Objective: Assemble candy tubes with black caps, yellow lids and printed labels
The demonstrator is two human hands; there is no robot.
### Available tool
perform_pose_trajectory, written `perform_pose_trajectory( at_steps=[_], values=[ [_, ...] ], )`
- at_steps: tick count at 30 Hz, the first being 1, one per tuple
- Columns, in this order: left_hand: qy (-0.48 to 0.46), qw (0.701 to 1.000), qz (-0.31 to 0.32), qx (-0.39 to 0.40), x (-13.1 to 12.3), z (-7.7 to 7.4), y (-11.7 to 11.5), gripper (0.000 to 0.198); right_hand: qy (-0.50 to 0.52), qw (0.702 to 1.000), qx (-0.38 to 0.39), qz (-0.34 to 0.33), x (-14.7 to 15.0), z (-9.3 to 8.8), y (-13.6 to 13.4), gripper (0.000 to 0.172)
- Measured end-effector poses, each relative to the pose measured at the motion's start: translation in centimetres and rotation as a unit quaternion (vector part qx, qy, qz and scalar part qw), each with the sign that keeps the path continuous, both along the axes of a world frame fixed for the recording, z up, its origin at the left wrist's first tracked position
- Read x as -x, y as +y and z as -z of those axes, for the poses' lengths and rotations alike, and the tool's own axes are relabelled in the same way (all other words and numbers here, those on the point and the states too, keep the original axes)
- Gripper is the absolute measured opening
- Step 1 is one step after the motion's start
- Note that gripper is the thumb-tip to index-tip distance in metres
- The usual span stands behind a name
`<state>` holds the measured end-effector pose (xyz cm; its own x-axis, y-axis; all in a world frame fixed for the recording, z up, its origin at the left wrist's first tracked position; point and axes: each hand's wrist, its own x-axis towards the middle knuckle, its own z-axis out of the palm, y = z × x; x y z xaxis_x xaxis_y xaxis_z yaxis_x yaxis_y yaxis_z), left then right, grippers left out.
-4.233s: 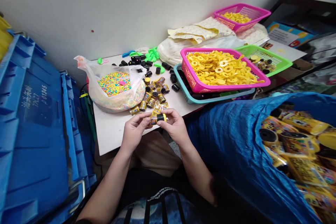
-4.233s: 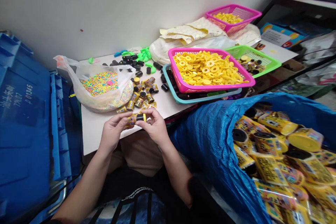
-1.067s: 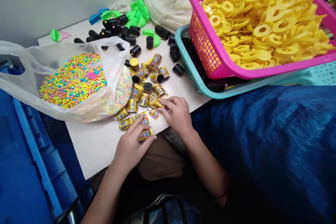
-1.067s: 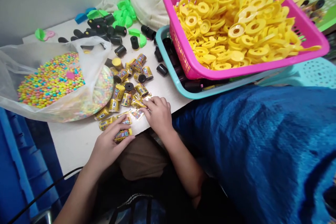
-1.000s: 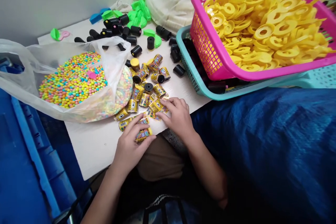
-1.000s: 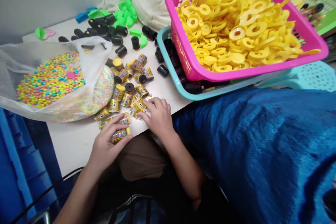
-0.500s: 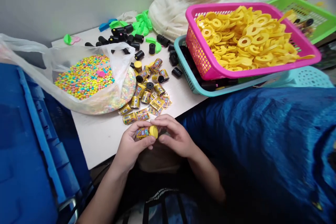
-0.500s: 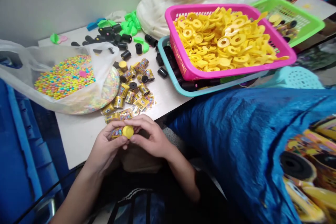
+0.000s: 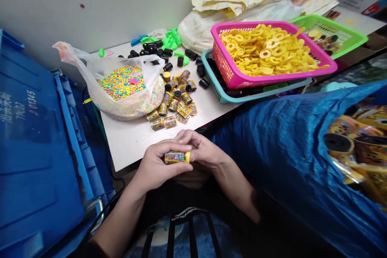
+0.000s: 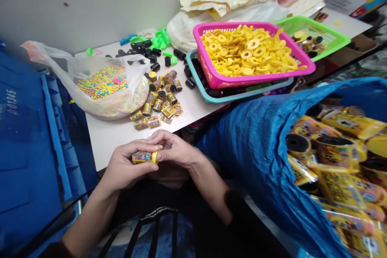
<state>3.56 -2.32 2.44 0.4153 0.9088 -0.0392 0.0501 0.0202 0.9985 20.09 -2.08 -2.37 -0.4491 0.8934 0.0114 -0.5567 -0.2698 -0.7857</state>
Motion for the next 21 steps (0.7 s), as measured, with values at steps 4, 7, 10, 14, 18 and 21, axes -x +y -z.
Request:
perform_pose_trajectory(
  at_steps=[4,7,10,14,18,21],
  values=[
    [0.036,0.997,-0.030,-0.053,0.2,0.0,0.2,0.025,-0.082,0.992,-0.015,0.091,0.5,-0.5,-0.7,0.043],
    [0.058,0.989,-0.070,-0.115,0.8,0.1,0.2,0.034,-0.133,0.979,-0.048,0.148,1.0,-1.0,-1.0,0.050],
    [-0.002,0.997,-0.051,-0.059,1.7,0.3,-0.1,0.049,-0.136,0.977,-0.050,0.154,1.2,-1.5,-1.1,0.045],
    [-0.026,0.997,-0.069,0.038,2.5,1.2,-0.3,0.038,-0.096,0.984,-0.044,0.145,0.7,-1.8,-1.1,0.035],
    [-0.030,0.989,-0.134,0.049,2.7,2.5,-0.1,0.028,-0.067,0.991,-0.039,0.105,0.2,-1.4,-1.2,0.039],
    [-0.056,0.987,-0.144,0.049,2.5,2.4,-0.1,0.022,-0.084,0.990,-0.052,0.100,-0.1,-1.2,-1.2,0.043]
  ],
)
